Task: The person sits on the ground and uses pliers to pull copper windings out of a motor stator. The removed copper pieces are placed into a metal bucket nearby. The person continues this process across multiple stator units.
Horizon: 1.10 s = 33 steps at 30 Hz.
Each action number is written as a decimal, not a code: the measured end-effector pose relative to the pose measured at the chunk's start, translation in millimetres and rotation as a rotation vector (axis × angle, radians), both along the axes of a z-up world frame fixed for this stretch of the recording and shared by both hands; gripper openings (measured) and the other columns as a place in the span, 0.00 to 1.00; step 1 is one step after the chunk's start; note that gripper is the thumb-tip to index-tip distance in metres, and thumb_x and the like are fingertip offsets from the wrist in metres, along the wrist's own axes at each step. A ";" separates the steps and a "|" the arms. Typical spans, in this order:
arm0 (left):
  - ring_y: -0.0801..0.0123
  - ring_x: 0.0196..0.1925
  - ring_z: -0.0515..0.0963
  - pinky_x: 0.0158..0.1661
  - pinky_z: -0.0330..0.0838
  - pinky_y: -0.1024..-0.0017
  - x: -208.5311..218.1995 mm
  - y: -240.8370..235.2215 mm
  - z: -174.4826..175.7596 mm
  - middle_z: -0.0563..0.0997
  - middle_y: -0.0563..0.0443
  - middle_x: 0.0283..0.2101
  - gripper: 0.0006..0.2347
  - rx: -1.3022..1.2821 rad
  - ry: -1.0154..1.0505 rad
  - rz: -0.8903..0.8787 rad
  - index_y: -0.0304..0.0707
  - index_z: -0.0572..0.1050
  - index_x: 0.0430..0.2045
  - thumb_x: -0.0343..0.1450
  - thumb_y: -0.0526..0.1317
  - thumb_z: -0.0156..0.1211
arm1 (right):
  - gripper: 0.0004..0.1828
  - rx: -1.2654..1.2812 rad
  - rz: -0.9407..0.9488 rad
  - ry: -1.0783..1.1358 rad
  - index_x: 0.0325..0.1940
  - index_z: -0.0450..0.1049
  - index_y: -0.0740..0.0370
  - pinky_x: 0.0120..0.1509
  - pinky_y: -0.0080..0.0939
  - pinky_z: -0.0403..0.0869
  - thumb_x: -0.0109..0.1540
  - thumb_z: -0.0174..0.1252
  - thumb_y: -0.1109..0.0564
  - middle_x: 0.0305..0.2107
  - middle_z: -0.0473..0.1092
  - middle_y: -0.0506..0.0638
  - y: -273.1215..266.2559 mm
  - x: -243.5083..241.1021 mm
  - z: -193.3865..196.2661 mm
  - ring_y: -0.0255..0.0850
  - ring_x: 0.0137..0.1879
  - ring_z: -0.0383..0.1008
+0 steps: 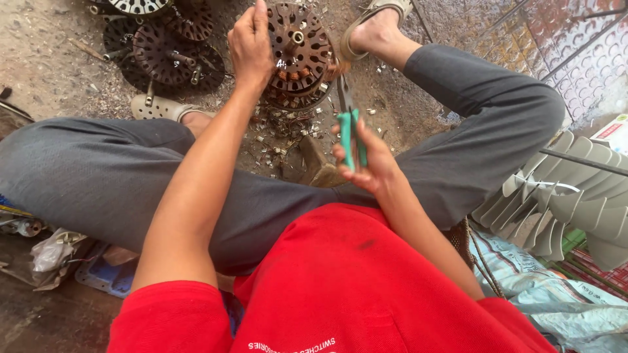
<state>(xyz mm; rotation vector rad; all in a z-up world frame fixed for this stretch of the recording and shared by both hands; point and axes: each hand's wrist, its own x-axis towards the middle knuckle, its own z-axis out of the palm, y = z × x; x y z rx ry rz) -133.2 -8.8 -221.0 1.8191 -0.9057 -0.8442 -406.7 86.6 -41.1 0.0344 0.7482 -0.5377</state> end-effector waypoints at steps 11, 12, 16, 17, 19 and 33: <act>0.55 0.33 0.83 0.35 0.75 0.59 0.1 19.0 228.6 0.83 0.44 0.32 0.08 -0.420 -0.396 -0.743 0.36 0.81 0.37 0.71 0.40 0.68 | 0.19 -0.455 0.391 0.487 0.60 0.70 0.70 0.24 0.33 0.73 0.71 0.50 0.54 0.38 0.78 0.58 -9.9 -21.7 38.5 0.42 0.35 0.82; 0.53 0.34 0.83 0.33 0.75 0.59 -9.9 27.1 243.4 0.83 0.43 0.34 0.13 -0.436 -0.435 -0.773 0.34 0.80 0.38 0.67 0.43 0.68 | 0.19 -0.483 0.406 0.487 0.60 0.70 0.70 0.24 0.34 0.73 0.71 0.50 0.54 0.38 0.78 0.58 -13.4 -19.8 41.1 0.42 0.35 0.82; 0.51 0.36 0.83 0.34 0.74 0.57 -24.3 27.6 267.5 0.83 0.44 0.34 0.12 -0.316 -0.418 -0.855 0.34 0.78 0.44 0.72 0.41 0.66 | 0.19 -0.584 0.486 0.454 0.62 0.69 0.71 0.30 0.37 0.77 0.70 0.49 0.56 0.42 0.78 0.59 -27.7 -9.6 51.9 0.44 0.39 0.82; 0.52 0.36 0.84 0.35 0.75 0.57 -22.5 24.8 267.9 0.83 0.44 0.34 0.10 -0.317 -0.425 -0.817 0.35 0.79 0.44 0.73 0.40 0.65 | 0.20 -0.593 0.492 0.466 0.63 0.68 0.69 0.35 0.39 0.80 0.69 0.49 0.57 0.44 0.77 0.59 -30.3 -5.3 52.5 0.44 0.43 0.82; 0.54 0.36 0.84 0.36 0.77 0.59 -14.5 15.1 264.1 0.84 0.44 0.35 0.07 -0.327 -0.435 -0.749 0.37 0.80 0.43 0.74 0.39 0.64 | 0.20 -0.617 0.481 0.488 0.64 0.67 0.70 0.45 0.42 0.83 0.69 0.48 0.59 0.49 0.75 0.59 -32.8 -1.2 54.0 0.45 0.50 0.81; 0.63 0.28 0.84 0.32 0.79 0.64 113.1 -38.9 149.0 0.83 0.40 0.27 0.12 0.023 -0.387 -0.306 0.27 0.81 0.32 0.77 0.42 0.61 | 0.19 -0.496 0.436 0.562 0.64 0.67 0.70 0.54 0.48 0.82 0.69 0.47 0.60 0.51 0.75 0.58 -11.4 -28.1 27.0 0.46 0.54 0.80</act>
